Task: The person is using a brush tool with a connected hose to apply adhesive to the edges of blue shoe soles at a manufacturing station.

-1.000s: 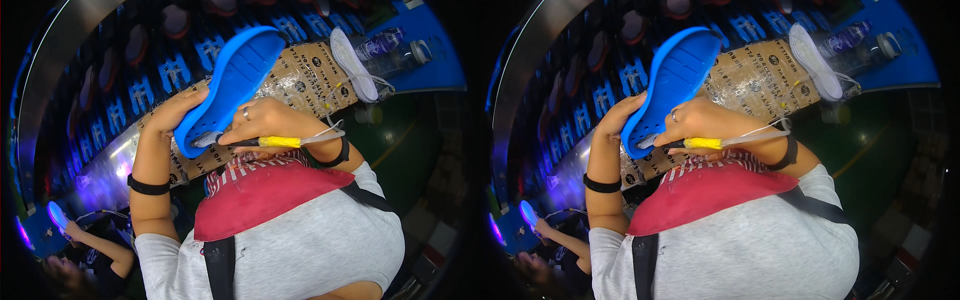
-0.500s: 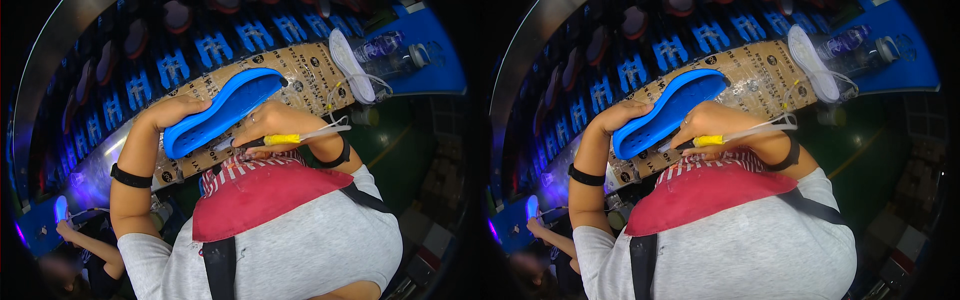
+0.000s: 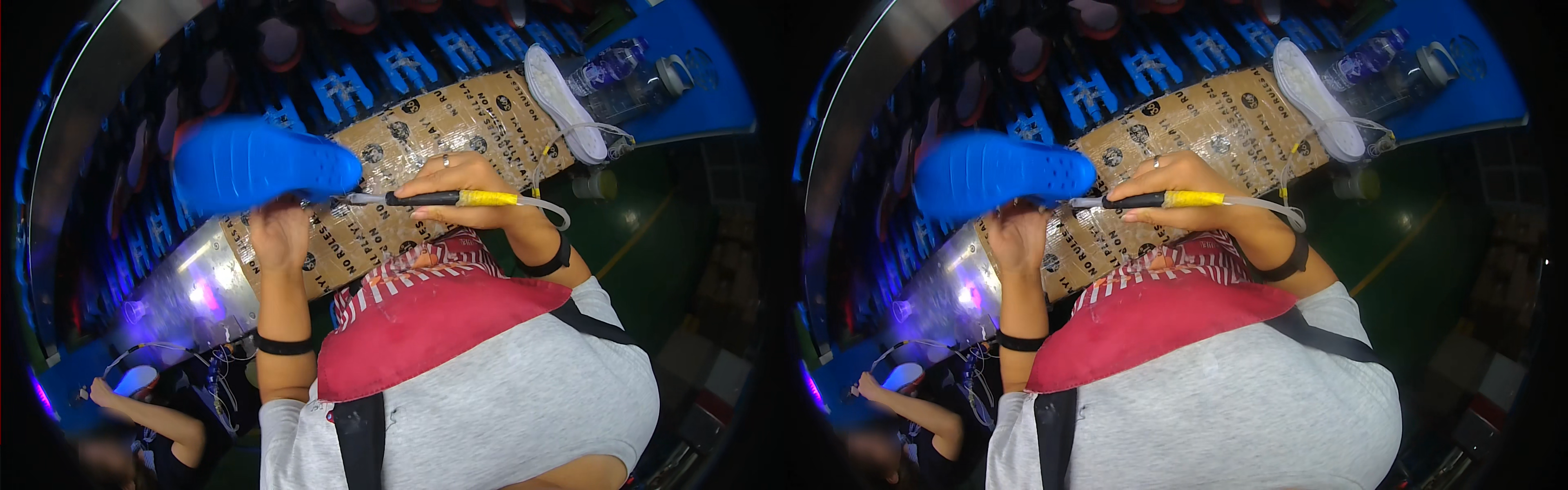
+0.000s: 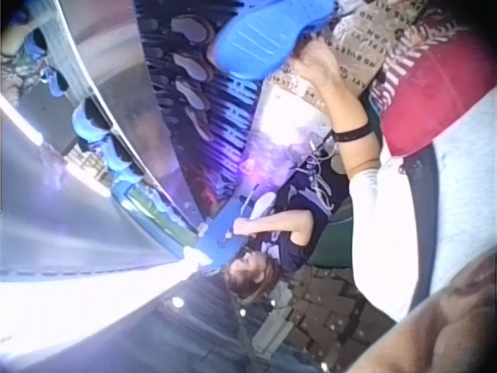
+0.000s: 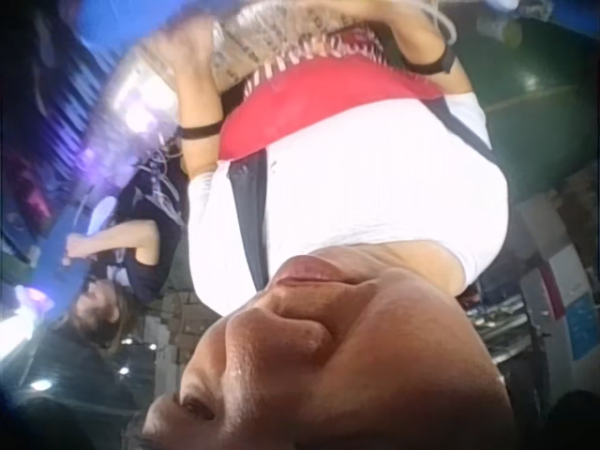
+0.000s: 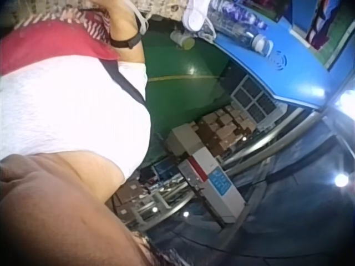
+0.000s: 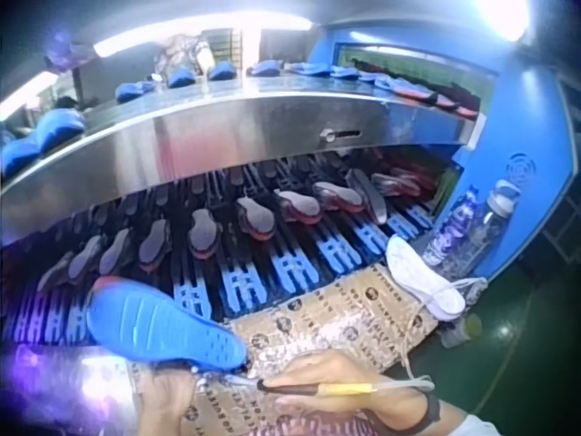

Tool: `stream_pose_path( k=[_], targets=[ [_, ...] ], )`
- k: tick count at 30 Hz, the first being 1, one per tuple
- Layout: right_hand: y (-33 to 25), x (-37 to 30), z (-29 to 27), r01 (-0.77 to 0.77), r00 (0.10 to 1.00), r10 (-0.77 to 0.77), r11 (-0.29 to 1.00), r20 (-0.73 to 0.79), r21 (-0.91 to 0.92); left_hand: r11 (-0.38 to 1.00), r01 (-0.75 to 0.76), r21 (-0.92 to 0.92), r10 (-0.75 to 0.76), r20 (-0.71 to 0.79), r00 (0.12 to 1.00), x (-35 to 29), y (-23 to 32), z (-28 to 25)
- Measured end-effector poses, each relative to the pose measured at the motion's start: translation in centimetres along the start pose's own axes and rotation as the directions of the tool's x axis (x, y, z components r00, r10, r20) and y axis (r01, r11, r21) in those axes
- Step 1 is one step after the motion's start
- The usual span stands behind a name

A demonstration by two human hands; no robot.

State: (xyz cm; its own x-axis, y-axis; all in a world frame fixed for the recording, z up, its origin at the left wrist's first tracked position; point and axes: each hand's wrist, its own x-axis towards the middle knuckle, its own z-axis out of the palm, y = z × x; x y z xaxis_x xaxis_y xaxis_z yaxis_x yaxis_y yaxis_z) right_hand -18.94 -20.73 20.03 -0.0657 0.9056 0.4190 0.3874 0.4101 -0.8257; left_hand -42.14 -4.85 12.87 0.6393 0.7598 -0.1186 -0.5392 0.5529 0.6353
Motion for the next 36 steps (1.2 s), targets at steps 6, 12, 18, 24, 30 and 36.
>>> stream_pose_path(
  k=[6,12,18,24,30,36],
  targets=[
    [-0.3,-0.8,0.4,-0.268,0.955,0.282,0.953,-0.090,0.139,0.871,0.330,-0.365,-0.239,0.272,0.932,-3.9,-1.8,-2.3],
    [-1.8,0.3,1.2,-0.395,0.890,0.413,0.910,-0.191,0.124,0.710,0.479,-0.516,-0.397,0.268,0.878,-5.8,-4.0,-2.5],
    [-2.2,3.0,3.3,-0.073,0.941,0.057,0.997,-0.333,-0.036,0.822,0.432,-0.371,-0.422,0.110,0.900,-5.3,-4.3,1.8],
    [-2.3,5.5,5.4,-0.003,0.934,-0.206,0.812,-0.292,-0.584,0.757,0.241,-0.608,-0.188,0.151,0.970,-3.6,-4.5,4.3],
    [-2.7,5.4,6.9,0.174,0.955,-0.248,0.912,-0.161,-0.371,0.879,0.165,-0.448,-0.073,0.216,0.974,-3.2,-5.0,2.8],
    [-3.1,5.4,6.8,0.063,0.900,-0.225,0.915,-0.374,-0.398,0.940,0.012,-0.341,0.009,0.060,0.998,-2.4,-4.3,3.9]
  ],
)
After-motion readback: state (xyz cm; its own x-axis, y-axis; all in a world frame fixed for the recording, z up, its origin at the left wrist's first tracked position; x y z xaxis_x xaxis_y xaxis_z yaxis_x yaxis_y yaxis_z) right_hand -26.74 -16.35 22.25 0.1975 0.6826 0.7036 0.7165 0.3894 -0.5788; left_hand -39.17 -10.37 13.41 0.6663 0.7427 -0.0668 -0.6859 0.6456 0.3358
